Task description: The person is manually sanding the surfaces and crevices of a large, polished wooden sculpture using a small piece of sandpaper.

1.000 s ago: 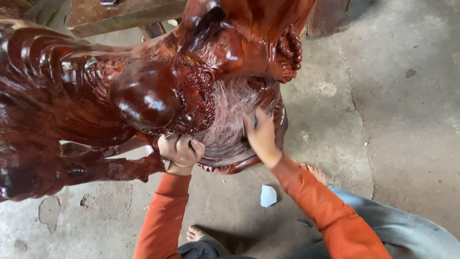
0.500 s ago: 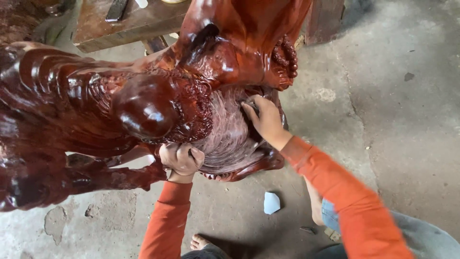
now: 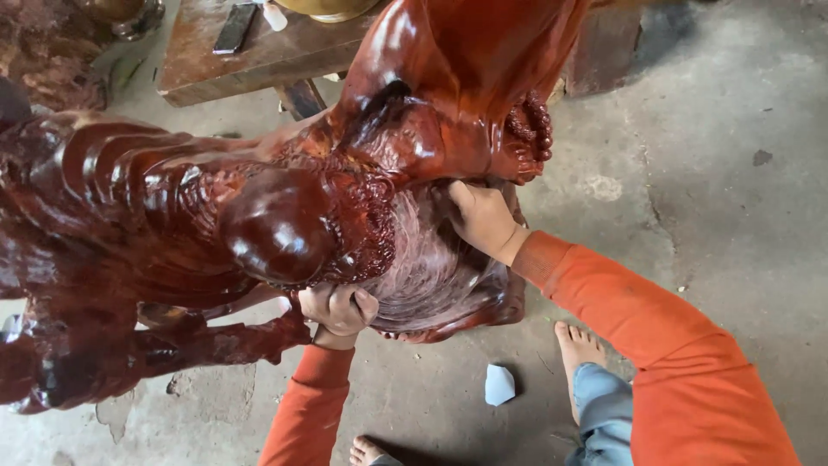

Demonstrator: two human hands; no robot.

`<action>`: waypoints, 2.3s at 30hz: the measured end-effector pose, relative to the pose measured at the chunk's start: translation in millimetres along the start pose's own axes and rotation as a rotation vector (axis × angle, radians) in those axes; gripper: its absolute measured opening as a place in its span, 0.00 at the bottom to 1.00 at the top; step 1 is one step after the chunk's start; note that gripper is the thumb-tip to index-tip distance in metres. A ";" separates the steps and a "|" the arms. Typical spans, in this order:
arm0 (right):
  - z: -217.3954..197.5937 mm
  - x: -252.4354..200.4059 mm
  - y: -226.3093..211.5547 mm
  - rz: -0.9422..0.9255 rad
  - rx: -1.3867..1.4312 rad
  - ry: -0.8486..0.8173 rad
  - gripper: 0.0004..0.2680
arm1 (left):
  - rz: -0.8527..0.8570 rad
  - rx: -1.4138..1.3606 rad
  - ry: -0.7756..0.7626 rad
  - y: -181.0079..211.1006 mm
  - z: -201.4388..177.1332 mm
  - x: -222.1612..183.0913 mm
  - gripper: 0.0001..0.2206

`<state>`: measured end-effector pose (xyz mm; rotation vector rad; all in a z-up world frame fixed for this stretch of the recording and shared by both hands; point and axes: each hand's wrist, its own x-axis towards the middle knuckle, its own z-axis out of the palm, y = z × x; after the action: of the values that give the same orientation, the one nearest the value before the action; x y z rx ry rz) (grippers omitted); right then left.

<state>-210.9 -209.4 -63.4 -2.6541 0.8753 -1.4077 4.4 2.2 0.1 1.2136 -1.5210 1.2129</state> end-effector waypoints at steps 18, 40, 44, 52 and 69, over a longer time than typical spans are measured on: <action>-10.3 -3.4 -16.4 -0.024 -0.004 0.003 0.10 | 0.024 -0.054 0.014 -6.8 12.6 -10.3 0.08; -15.6 7.9 -21.0 0.026 0.037 0.126 0.07 | -0.030 -0.112 -0.012 1.4 2.7 -5.6 0.09; -22.6 22.2 -13.3 -0.020 0.092 0.186 0.08 | -0.035 -0.106 -0.020 1.8 3.9 -9.8 0.09; -44.7 36.6 -26.8 0.066 0.069 0.148 0.09 | -0.045 -0.134 -0.020 1.5 2.1 -6.1 0.09; -26.5 10.0 -31.9 0.145 0.064 -0.010 0.10 | 0.007 -0.045 -0.009 -1.3 5.1 -12.8 0.10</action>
<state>-212.0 -180.9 -31.7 -2.4932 0.9823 -1.3649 8.0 -0.5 -12.9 1.1873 -1.5523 1.1732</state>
